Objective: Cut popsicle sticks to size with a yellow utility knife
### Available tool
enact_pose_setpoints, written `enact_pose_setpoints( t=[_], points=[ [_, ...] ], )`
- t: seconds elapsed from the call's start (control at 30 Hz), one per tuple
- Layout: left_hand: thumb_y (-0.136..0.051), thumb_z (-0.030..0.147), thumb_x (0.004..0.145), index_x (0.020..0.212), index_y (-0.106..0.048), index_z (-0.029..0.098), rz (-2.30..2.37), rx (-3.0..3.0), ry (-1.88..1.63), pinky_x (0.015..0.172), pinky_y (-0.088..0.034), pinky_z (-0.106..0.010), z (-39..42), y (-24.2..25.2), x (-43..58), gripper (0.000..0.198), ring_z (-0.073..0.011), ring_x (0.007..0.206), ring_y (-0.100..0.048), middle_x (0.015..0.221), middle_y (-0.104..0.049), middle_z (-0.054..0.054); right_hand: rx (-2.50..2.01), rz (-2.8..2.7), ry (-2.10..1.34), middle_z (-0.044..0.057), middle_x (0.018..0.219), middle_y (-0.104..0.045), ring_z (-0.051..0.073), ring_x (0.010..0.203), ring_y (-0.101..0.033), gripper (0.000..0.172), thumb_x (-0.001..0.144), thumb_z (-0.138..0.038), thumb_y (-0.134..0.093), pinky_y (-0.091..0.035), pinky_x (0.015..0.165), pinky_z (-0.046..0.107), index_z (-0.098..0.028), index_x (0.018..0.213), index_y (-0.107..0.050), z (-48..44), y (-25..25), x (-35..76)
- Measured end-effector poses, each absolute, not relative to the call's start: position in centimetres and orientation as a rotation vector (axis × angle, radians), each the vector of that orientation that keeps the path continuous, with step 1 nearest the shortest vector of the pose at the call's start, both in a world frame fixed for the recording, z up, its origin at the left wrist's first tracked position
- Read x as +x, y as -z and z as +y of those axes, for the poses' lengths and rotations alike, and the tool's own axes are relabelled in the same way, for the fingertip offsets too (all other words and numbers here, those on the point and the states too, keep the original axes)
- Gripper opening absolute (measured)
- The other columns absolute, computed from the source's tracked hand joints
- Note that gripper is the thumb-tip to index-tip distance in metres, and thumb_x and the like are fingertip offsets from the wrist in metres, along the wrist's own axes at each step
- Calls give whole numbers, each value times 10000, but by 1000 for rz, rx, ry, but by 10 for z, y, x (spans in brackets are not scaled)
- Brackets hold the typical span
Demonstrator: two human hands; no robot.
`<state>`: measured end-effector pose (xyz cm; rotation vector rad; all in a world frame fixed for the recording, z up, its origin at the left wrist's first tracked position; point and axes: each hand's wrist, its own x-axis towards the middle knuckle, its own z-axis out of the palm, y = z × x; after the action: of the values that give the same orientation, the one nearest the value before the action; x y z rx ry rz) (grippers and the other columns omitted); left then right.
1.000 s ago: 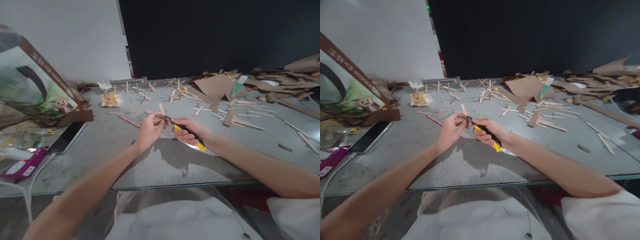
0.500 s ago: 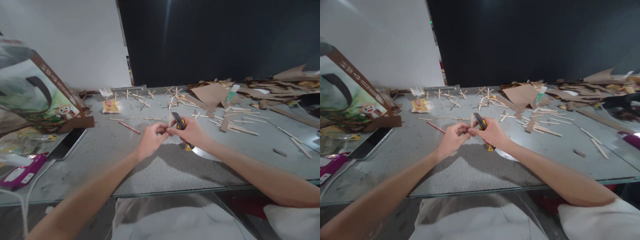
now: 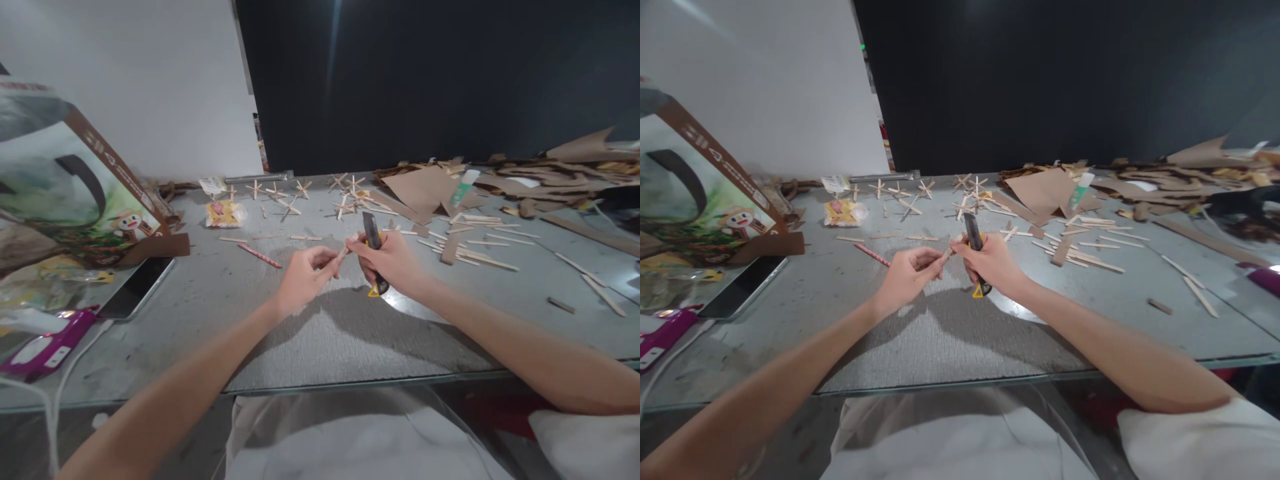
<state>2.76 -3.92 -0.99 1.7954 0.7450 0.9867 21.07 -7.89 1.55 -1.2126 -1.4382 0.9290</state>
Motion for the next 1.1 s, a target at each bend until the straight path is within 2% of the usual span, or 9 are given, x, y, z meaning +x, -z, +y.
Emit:
enact_pose_setpoints(
  t=[0.13, 0.27, 0.4, 0.63, 0.8, 1.0, 1.1],
  points=[
    [-709, 531, 874, 900, -700, 183, 772, 1778, -1008, 652, -506, -291, -39, 14, 28, 349, -170, 667, -654, 691, -684, -24, -1222, -1456, -959, -65, 388, -483, 106, 324, -421, 448, 831, -627, -756, -355, 360, 240, -214, 748, -603, -78, -14, 212],
    [-699, 462, 896, 915, -717, 175, 784, 1809, -1014, 641, -498, -284, -39, 15, 28, 288, -162, 660, -649, 717, -685, -27, -1227, -1452, -968, -84, 399, -489, 107, 322, -435, 430, 764, -576, -833, -350, 346, 230, -210, 831, -618, -77, -15, 211],
    [-686, 406, 910, 907, -722, 181, 784, 1809, -1016, 632, -491, -285, -40, 13, 27, 228, -164, 669, -648, 749, -700, -32, -1303, -1486, -892, -90, 404, -504, 109, 313, -455, 454, 691, -524, -902, -341, 330, 224, -225, 808, -581, -79, -23, 212],
    [-722, 470, 893, 806, -664, 196, 897, 1686, -1180, 681, -510, -300, -30, 12, 24, 293, -165, 690, -629, 732, -673, -30, -1327, -1599, -963, -70, 378, -490, 109, 312, -450, 351, 883, -523, -714, -364, 345, 224, -219, 754, -594, -79, -20, 216],
    [-737, 498, 883, 851, -684, 194, 906, 1562, -1277, 693, -511, -304, -19, 18, 24, 310, -164, 700, -617, 730, -664, -32, -1285, -1638, -1205, -84, 392, -478, 99, 310, -443, 285, 875, -469, -702, -355, 324, 205, -188, 838, -670, -79, -14, 215],
    [-701, 538, 901, 908, -710, 191, 752, 1584, -1176, 760, -527, -317, -25, 20, 29, 347, -167, 757, -637, 796, -693, -38, -1218, -1503, -1155, -88, 414, -462, 80, 314, -433, 328, 891, -497, -704, -365, 329, 193, -181, 812, -661, -82, -12, 208],
    [-676, 572, 918, 839, -681, 190, 715, 1644, -1132, 761, -537, -321, -31, 21, 32, 390, -171, 767, -647, 805, -700, -47, -1226, -1514, -1161, -82, 407, -462, 87, 302, -429, 375, 897, -540, -697, -345, 309, 200, -193, 775, -624, -80, -6, 207]
  ],
)
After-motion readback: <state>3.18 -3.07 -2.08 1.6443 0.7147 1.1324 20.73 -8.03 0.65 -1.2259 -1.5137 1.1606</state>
